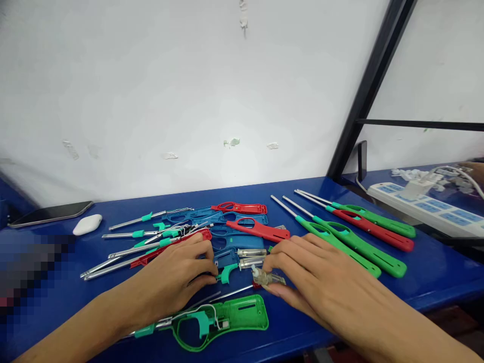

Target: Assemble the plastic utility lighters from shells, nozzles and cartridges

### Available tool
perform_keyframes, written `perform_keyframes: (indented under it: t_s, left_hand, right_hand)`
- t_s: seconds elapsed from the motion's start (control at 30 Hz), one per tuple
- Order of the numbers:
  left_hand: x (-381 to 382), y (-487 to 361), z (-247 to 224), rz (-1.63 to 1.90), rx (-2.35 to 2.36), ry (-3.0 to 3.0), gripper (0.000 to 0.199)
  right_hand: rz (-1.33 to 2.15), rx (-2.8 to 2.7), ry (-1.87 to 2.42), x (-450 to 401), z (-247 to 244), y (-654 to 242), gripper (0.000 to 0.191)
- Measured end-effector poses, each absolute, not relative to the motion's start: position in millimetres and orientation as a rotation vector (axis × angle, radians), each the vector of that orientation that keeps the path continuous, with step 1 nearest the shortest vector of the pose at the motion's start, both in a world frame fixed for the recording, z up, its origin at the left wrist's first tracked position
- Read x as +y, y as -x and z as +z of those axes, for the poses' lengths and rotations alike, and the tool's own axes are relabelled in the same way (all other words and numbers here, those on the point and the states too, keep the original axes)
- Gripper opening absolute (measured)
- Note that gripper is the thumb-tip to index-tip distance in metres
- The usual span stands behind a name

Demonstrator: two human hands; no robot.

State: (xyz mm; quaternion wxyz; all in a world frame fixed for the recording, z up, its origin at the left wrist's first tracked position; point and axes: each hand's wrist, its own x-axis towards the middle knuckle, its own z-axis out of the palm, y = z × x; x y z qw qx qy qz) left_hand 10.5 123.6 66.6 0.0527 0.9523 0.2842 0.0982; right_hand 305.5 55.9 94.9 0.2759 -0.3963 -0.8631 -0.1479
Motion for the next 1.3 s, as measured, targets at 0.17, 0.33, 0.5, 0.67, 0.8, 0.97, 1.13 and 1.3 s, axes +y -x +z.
perform_keyframes:
  t_s: [0.17, 0.33, 0.5, 0.67, 0.8, 0.97, 1.13, 1.3]
  left_hand:
    - [125.5, -15.6, 66.2, 0.197, 0.903, -2.918, 0.013]
    - [124.9, -15.9, 60.9, 0.128, 0.938, -2.989, 0.010]
    - [118.9, -13.4, 59.2, 0.137, 0.951, -3.051, 0.013]
    - [112.0, -6.7, 68.1, 0.258, 1.019, -3.032, 0.024]
    - [105.2, 3.5, 77.3, 0.441, 1.135, -2.951, 0.026]
    - [86.1, 14.5, 90.2, 0.785, 1.273, -2.732, 0.020]
    - [68.7, 18.9, 101.4, 1.043, 1.306, -2.468, 0.016]
    - [68.3, 12.5, 105.7, 1.186, 1.431, -2.125, 0.030]
  right_hand:
    - [-0.263, -2.307, 1.021, 42.0, 75.8, -312.7, 0.031]
    - [0.019, -2.264, 1.219, 34.2, 50.7, -317.8, 0.015]
    - [0.058, -2.148, 1.141, 43.3, 48.5, -303.1, 0.015]
    - [0.156, -1.968, 1.091, 50.6, 49.0, -285.7, 0.024]
    - [0.671, -1.687, 1.089, 46.1, 54.1, -273.2, 0.005]
    - [1.359, -1.331, 0.920, 49.7, 56.0, -265.9, 0.024]
    - [1.485, -1.185, 0.826, 57.0, 51.4, -262.8, 0.029]
    - [1.483, -1.201, 0.817, 57.6, 52.7, -258.2, 0.032]
